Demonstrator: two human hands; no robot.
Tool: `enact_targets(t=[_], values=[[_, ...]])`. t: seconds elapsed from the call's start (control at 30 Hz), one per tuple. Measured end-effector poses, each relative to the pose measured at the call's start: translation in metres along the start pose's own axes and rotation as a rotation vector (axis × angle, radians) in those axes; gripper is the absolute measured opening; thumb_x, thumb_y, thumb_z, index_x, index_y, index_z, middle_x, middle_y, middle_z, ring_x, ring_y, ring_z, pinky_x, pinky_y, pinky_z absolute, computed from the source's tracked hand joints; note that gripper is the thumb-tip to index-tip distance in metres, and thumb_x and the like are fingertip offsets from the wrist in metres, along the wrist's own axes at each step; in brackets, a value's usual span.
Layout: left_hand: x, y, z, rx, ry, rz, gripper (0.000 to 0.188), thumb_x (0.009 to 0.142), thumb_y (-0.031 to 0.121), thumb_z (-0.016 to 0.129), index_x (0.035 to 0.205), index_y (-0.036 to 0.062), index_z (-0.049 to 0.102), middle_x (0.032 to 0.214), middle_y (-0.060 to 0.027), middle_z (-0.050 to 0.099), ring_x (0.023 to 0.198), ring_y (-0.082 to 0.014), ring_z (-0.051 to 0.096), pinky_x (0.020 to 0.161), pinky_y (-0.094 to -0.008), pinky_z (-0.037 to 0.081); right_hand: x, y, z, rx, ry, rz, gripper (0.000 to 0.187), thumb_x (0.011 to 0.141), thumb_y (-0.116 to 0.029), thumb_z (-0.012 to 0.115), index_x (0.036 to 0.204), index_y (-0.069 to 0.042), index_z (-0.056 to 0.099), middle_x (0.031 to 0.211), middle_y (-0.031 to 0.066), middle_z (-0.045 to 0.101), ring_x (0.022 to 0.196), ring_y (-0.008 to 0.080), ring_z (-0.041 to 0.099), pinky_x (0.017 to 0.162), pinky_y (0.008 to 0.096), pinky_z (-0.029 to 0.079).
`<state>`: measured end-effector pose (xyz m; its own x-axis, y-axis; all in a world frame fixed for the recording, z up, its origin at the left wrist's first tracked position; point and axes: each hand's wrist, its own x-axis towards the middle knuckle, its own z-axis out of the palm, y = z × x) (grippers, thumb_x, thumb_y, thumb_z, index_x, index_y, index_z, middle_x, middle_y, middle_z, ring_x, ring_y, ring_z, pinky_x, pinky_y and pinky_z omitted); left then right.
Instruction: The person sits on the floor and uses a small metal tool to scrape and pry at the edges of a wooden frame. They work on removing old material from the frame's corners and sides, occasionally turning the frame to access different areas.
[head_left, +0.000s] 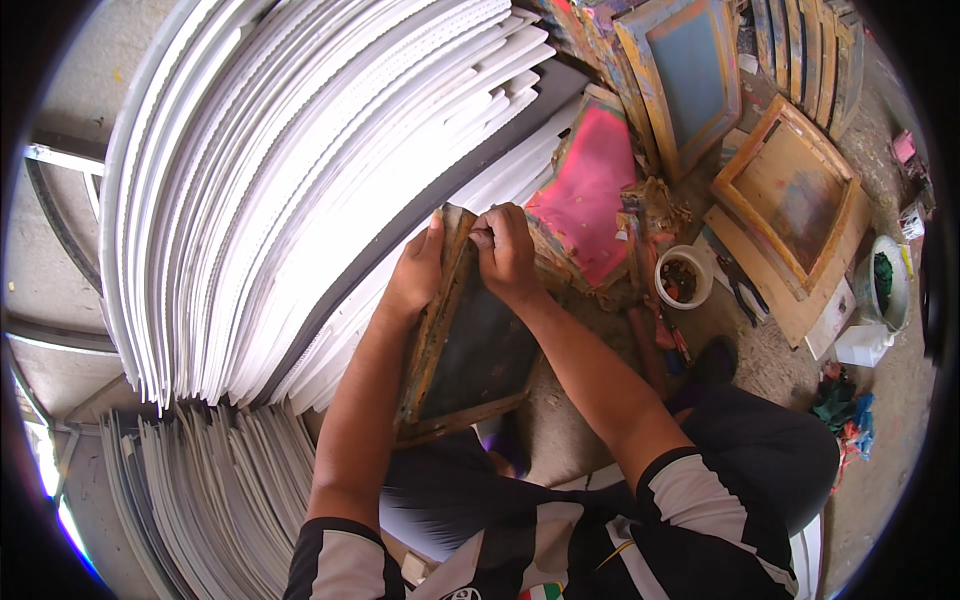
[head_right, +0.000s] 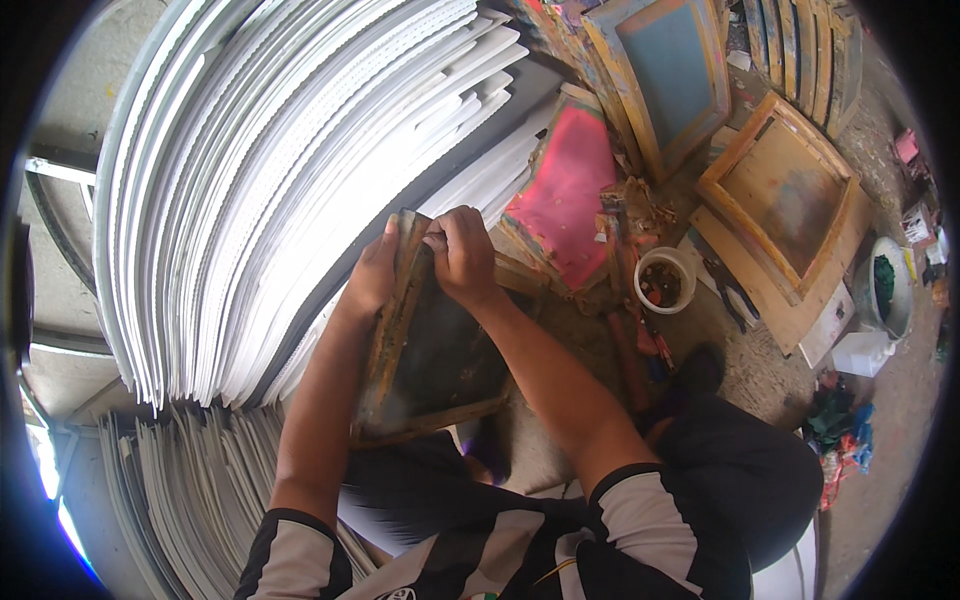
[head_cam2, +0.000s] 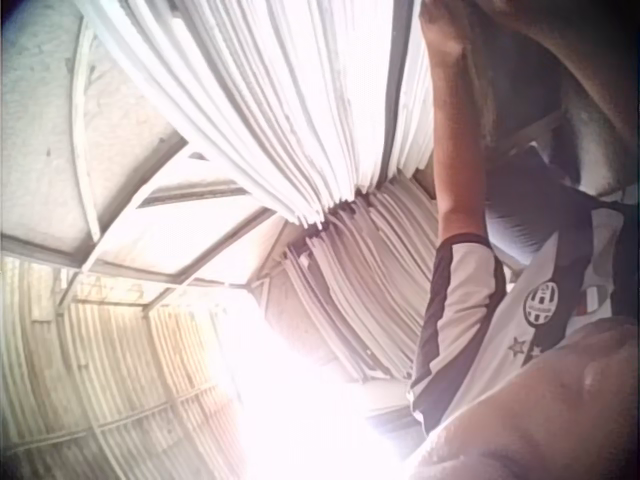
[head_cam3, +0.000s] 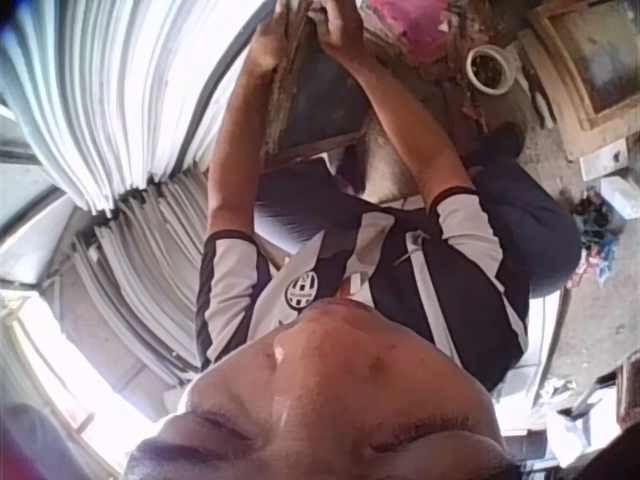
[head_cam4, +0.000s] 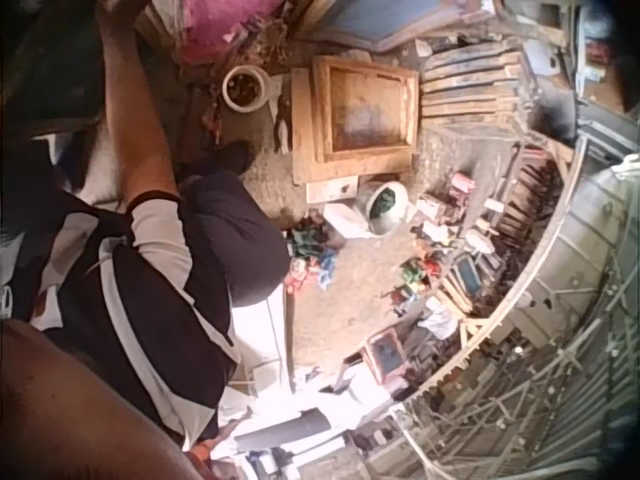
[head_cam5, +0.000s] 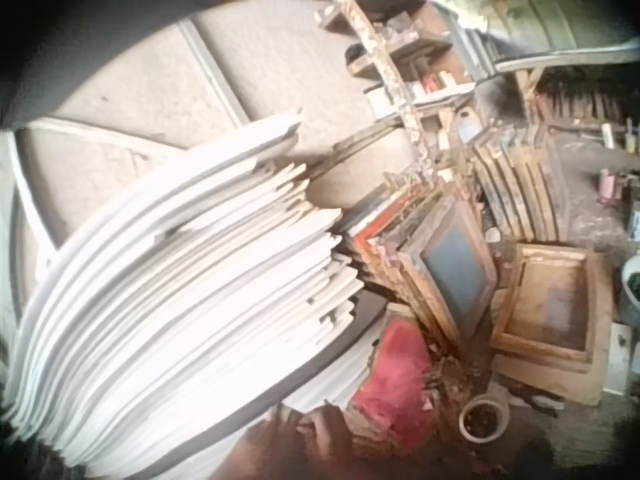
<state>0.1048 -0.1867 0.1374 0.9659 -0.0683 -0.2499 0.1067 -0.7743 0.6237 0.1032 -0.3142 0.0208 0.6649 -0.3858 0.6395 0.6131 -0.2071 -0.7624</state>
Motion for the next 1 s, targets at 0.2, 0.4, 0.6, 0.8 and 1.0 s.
enact_targets(t=[0.2, 0.4, 0.6, 0.8, 1.0], values=[[-0.006, 0.009, 0.002, 0.012, 0.008, -0.002, 0.073, 0.110, 0.057, 0.027, 0.134, -0.0031, 0.060, 0.131, -0.0287, 0.064, 0.127, -0.0397, 0.057, 0.111, -0.0397, 0.038, -0.009, -0.008, 0.003, -0.127, 0.046, 0.001, 0.009, 0.092, -0.004, 0.064, 0.092, -0.003, 0.055, 0.088, 0.0149, 0.055, 0.085, 0.0347, 0.055, 0.075, 0.0442, 0.046], [-0.003, 0.002, 0.001, 0.008, 0.019, 0.000, 0.074, 0.109, 0.058, 0.026, 0.134, -0.0028, 0.060, 0.131, -0.0288, 0.064, 0.127, -0.0402, 0.057, 0.110, -0.0403, 0.039, -0.017, -0.012, 0.001, -0.024, 0.134, -0.038, 0.015, 0.094, -0.006, 0.065, 0.109, -0.002, 0.064, 0.101, 0.0142, 0.063, 0.095, 0.0325, 0.060, 0.085, 0.0421, 0.049], [-0.002, 0.001, -0.001, 0.042, -0.006, 0.018, 0.073, 0.109, 0.058, 0.027, 0.137, -0.0021, 0.058, 0.134, -0.0290, 0.062, 0.132, -0.0405, 0.055, 0.112, -0.0406, 0.038, -0.013, -0.009, 0.004, 0.042, 0.156, 0.000, 0.020, 0.092, -0.003, 0.070, 0.112, -0.004, 0.067, 0.103, 0.0128, 0.064, 0.096, 0.0307, 0.061, 0.086, 0.0406, 0.050], [0.003, -0.005, 0.001, 0.035, 0.005, -0.004, 0.073, 0.109, 0.057, 0.027, 0.138, -0.0020, 0.058, 0.135, -0.0287, 0.062, 0.133, -0.0393, 0.054, 0.112, -0.0398, 0.037, -0.012, -0.007, 0.004, 0.013, 0.147, 0.001, 0.016, 0.088, 0.001, 0.069, 0.102, -0.004, 0.064, 0.094, 0.0114, 0.060, 0.089, 0.0293, 0.059, 0.077, 0.0388, 0.049], [0.005, -0.011, 0.000, -0.022, -0.033, -0.017, 0.074, 0.109, 0.059, 0.027, 0.140, -0.0015, 0.057, 0.136, -0.0280, 0.062, 0.133, -0.0376, 0.054, 0.113, -0.0394, 0.037, 0.005, -0.006, -0.010, 0.049, -0.102, 0.033, 0.011, 0.087, 0.004, 0.062, 0.089, -0.003, 0.054, 0.086, 0.0120, 0.052, 0.082, 0.0326, 0.053, 0.074, 0.0410, 0.046]])
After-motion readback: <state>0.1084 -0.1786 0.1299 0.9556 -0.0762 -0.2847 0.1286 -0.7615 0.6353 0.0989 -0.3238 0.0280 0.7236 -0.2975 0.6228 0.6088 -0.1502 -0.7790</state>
